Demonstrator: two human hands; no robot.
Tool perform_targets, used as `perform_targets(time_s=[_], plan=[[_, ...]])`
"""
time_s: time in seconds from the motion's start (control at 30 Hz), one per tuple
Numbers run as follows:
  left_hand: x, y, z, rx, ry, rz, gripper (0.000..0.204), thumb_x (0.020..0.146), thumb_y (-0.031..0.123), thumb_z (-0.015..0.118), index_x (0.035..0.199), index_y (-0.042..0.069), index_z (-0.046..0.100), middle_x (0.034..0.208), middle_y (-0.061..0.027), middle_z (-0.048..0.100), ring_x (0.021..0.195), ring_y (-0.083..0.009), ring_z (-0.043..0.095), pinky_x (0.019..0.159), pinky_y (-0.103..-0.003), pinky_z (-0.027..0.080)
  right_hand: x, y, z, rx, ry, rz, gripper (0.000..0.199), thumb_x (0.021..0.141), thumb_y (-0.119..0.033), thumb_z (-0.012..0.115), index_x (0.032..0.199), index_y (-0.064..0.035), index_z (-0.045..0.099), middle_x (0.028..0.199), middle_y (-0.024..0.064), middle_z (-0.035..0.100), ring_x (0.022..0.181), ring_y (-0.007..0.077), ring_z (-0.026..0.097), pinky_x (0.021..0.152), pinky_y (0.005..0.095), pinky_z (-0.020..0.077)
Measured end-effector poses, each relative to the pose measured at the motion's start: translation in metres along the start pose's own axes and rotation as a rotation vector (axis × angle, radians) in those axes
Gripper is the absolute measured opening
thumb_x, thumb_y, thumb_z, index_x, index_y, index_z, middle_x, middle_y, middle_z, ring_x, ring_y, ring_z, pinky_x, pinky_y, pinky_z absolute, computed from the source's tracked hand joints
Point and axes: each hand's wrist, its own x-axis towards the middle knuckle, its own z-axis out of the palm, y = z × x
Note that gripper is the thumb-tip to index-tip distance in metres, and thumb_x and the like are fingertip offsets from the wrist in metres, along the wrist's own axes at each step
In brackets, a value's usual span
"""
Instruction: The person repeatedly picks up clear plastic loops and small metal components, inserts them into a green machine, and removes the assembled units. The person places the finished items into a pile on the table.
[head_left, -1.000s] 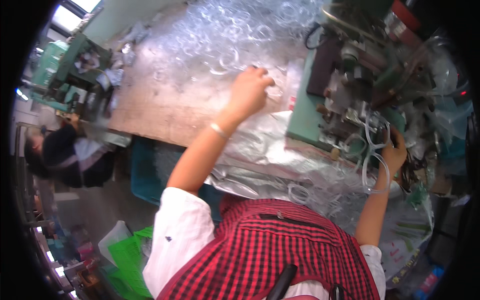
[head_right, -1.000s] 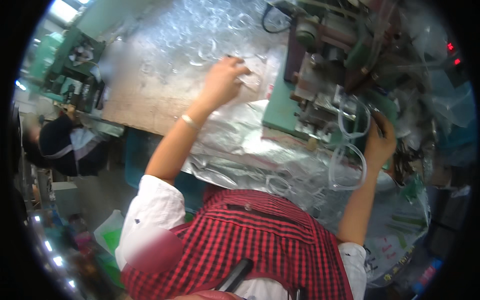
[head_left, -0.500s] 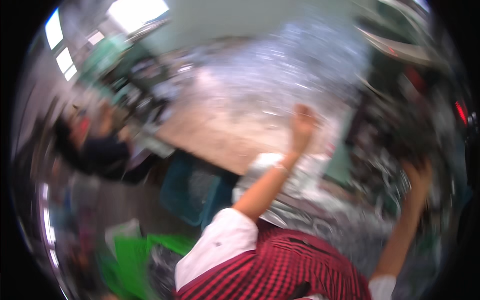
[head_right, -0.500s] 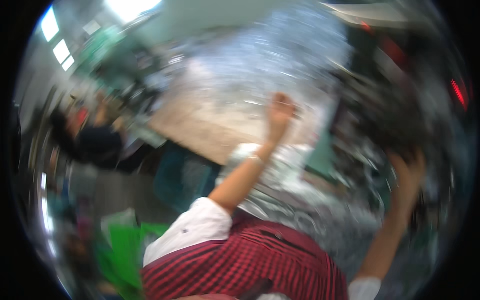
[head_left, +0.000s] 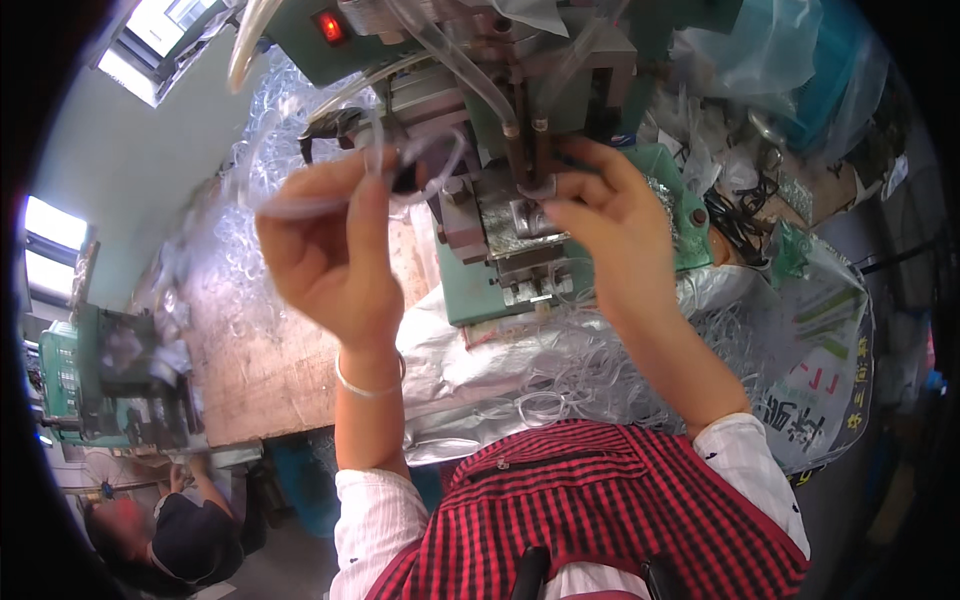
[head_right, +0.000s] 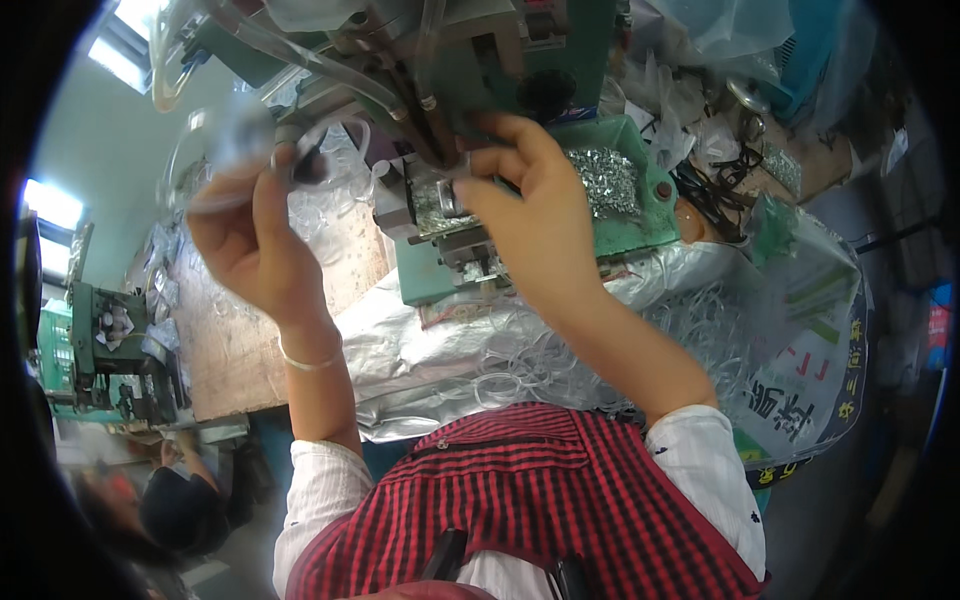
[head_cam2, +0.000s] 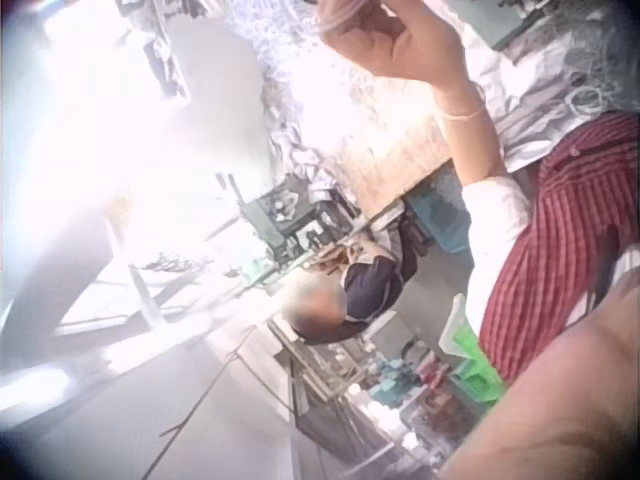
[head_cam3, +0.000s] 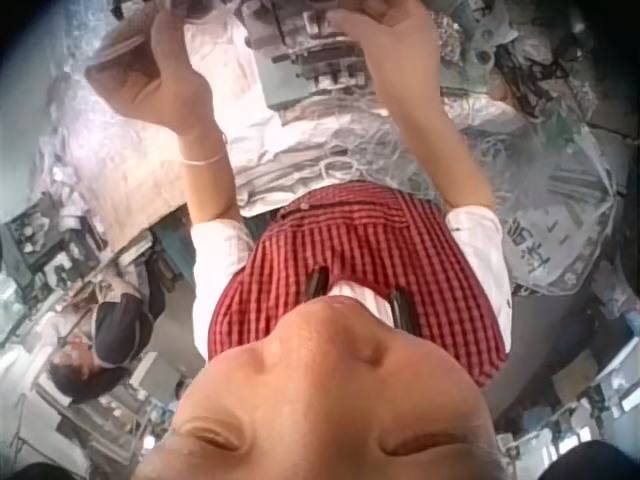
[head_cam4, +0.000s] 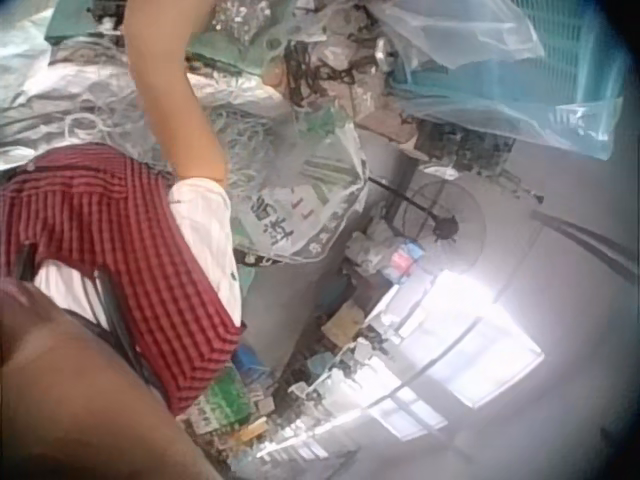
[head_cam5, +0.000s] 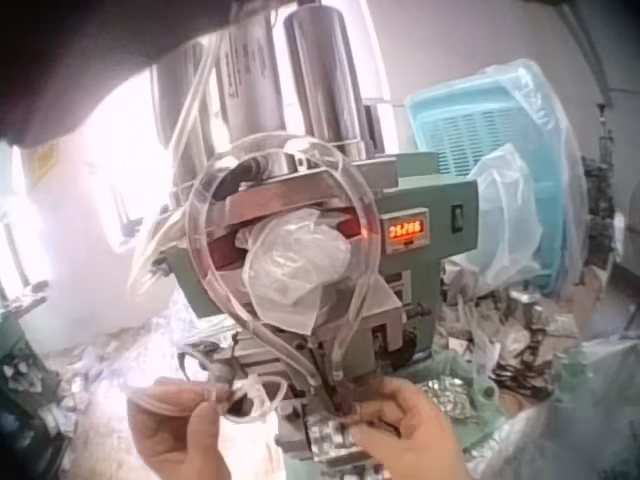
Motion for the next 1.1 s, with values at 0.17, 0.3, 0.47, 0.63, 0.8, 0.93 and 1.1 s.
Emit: perform_targets(time_s=[0.17, 0.3, 0.47, 0.63, 0.8, 0.93, 1.1], plan=[[-0.038, 0.019, -0.006, 0.217, -0.527, 0.310, 0.014, 0.077, -0.004, 0.071, 0.080, 0.005, 0.061, 0.089, -0.0135, 0.073, 0.065, -0.0239, 0.064, 0.060, -0.031, 0.054, -0.009, 0.009, -0.051, -0.469, -0.059, -0.126, 0.050, 0.081, 0.001, 0.065, 0.130, -0.0045, 0.057, 0.119, 0.0080, 0.065, 0.111, 0.0189, 0.062, 0.100, 0.0338, 0.0439], [-0.052, -0.001, 0.025, 0.337, -0.637, 0.560, 0.023, 0.065, 0.002, 0.074, 0.086, 0.006, 0.064, 0.099, -0.0099, 0.073, 0.064, -0.0194, 0.059, 0.052, -0.028, 0.048, 0.012, 0.030, -0.107, -0.269, 0.182, -0.041, 0.043, 0.086, 0.003, 0.064, 0.128, -0.0042, 0.059, 0.116, 0.0110, 0.066, 0.107, 0.0163, 0.061, 0.093, 0.0273, 0.0474], [-0.062, -0.008, 0.029, 0.317, -0.613, 0.548, 0.022, 0.067, 0.002, 0.074, 0.085, 0.007, 0.063, 0.098, -0.0063, 0.072, 0.064, -0.0182, 0.058, 0.053, -0.027, 0.048, 0.010, 0.056, -0.164, -0.535, 0.334, -0.085, 0.033, 0.085, 0.000, 0.066, 0.118, -0.0052, 0.064, 0.103, 0.0070, 0.069, 0.097, 0.0131, 0.063, 0.083, 0.0265, 0.0488], [-0.069, -0.017, 0.029, 0.302, -0.555, 0.525, 0.026, 0.069, -0.002, 0.074, 0.090, 0.007, 0.061, 0.102, -0.0091, 0.073, 0.060, -0.0195, 0.056, 0.049, -0.027, 0.044, -0.029, 0.052, -0.132, -1.087, 0.191, -0.150, 0.014, 0.075, -0.004, 0.070, 0.089, -0.0035, 0.071, 0.090, 0.0115, 0.068, 0.087, 0.0293, 0.064, 0.079, 0.0387, 0.0484], [-0.089, -0.014, 0.011, 0.300, -0.671, 0.366, 0.021, 0.075, 0.003, 0.069, 0.096, 0.006, 0.065, 0.120, -0.0151, 0.068, 0.082, -0.0242, 0.063, 0.069, -0.036, 0.048, -0.017, 0.060, -0.130, -1.346, 0.102, -0.231, 0.009, 0.073, -0.005, 0.070, 0.081, -0.0029, 0.068, 0.085, 0.0156, 0.065, 0.084, 0.0348, 0.063, 0.077, 0.0442, 0.0472], [-0.119, 0.008, -0.017, 0.450, -0.468, 0.283, 0.026, 0.077, 0.005, 0.069, 0.103, 0.005, 0.066, 0.122, -0.0152, 0.066, 0.095, -0.0292, 0.065, 0.080, -0.040, 0.053, -0.026, 0.065, -0.141, -1.393, 0.158, -0.219, 0.012, 0.085, -0.007, 0.062, 0.094, 0.0010, 0.066, 0.087, 0.0183, 0.066, 0.083, 0.0378, 0.063, 0.077, 0.0435, 0.0480], [-0.068, -0.010, -0.136, 0.985, -0.087, 0.045, 0.028, 0.075, -0.007, 0.069, 0.099, 0.006, 0.069, 0.101, -0.0113, 0.070, 0.090, -0.0292, 0.064, 0.076, -0.039, 0.050, -0.021, 0.070, -0.147, -1.063, 0.226, -0.178, 0.023, 0.096, -0.014, 0.059, 0.112, 0.0020, 0.065, 0.108, 0.0165, 0.069, 0.100, 0.0282, 0.065, 0.089, 0.0372, 0.0488]])
